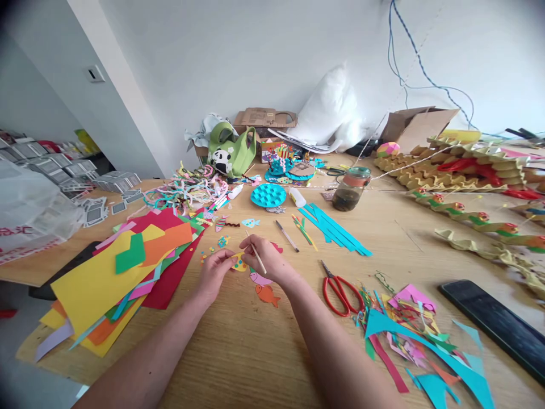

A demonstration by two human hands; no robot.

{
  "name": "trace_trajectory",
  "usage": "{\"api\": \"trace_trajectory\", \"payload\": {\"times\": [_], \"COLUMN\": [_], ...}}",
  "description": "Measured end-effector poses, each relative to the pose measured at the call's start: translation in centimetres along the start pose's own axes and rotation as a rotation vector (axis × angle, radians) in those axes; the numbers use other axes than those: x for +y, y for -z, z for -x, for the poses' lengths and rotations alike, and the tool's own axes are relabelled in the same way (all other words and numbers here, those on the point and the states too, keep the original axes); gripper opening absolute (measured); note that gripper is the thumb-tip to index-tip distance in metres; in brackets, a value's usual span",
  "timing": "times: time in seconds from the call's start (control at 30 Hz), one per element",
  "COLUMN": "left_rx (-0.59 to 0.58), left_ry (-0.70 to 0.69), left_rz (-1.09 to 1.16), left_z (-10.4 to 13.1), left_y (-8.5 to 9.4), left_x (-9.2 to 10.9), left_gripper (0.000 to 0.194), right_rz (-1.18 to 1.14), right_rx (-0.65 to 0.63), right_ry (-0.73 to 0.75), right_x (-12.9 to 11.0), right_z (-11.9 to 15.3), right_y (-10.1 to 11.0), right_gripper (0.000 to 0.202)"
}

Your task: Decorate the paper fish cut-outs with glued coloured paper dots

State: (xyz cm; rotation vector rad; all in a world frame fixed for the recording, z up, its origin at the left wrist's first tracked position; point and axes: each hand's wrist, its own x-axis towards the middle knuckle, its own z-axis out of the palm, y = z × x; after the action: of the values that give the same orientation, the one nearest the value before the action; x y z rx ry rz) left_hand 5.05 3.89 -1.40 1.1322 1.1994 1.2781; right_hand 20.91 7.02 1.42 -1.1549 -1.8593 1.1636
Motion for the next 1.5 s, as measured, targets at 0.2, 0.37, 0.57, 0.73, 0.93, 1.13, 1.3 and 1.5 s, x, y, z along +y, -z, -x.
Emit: {"api": "trace_trajectory", "payload": {"times": [0.2, 0.37, 0.57, 0.73, 0.93, 1.13, 1.3, 1.5], "left_rx": [-0.02, -0.015, -0.045, -0.055, 0.0, 0.027, 0.067, 0.086], "left_ry": [0.023, 0.037, 0.042, 0.058, 0.082, 0.082, 0.066, 0.069], "left_rz": [0.024, -0.015, -0.04, -0.042, -0.008, 0.04, 0.093, 0.107], "left_z": [0.2, 0.1, 0.2, 0.3, 0.0, -0.1, -0.3, -0.6], "left_y": [0.1, 0.0, -0.2, -0.2, 0.1, 0.2, 0.2, 0.4], "left_x": [0.3, 0.1, 0.0, 0.0, -0.1, 0.1, 0.1, -0.5], "left_gripper": [0.024, 0.017, 0.015, 0.014, 0.019, 0.021, 0.035, 0.039], "right_rz": [-0.011, -0.045, -0.089, -0.134, -0.129, -0.019, 0.192, 0.491], "right_rx": [0.073, 0.114, 0.067, 0.058, 0.132, 0.152, 0.339, 0.395], "right_ry": [0.007, 0.03, 0.024, 0.019, 0.013, 0.001, -0.048, -0.164], "right_x": [0.2, 0.2, 0.1, 0.3, 0.7, 1.1, 1.9, 3.6], "right_z": [-0.2, -0.1, 0.0, -0.1, -0.4, -0.5, -2.0, -5.1], "right_y": [0.0, 0.1, -0.1, -0.3, 0.6, 0.7, 2.2, 4.5], "right_gripper": [0.019, 0.017, 0.023, 0.022, 0.028, 0.018, 0.015, 0.014]}}
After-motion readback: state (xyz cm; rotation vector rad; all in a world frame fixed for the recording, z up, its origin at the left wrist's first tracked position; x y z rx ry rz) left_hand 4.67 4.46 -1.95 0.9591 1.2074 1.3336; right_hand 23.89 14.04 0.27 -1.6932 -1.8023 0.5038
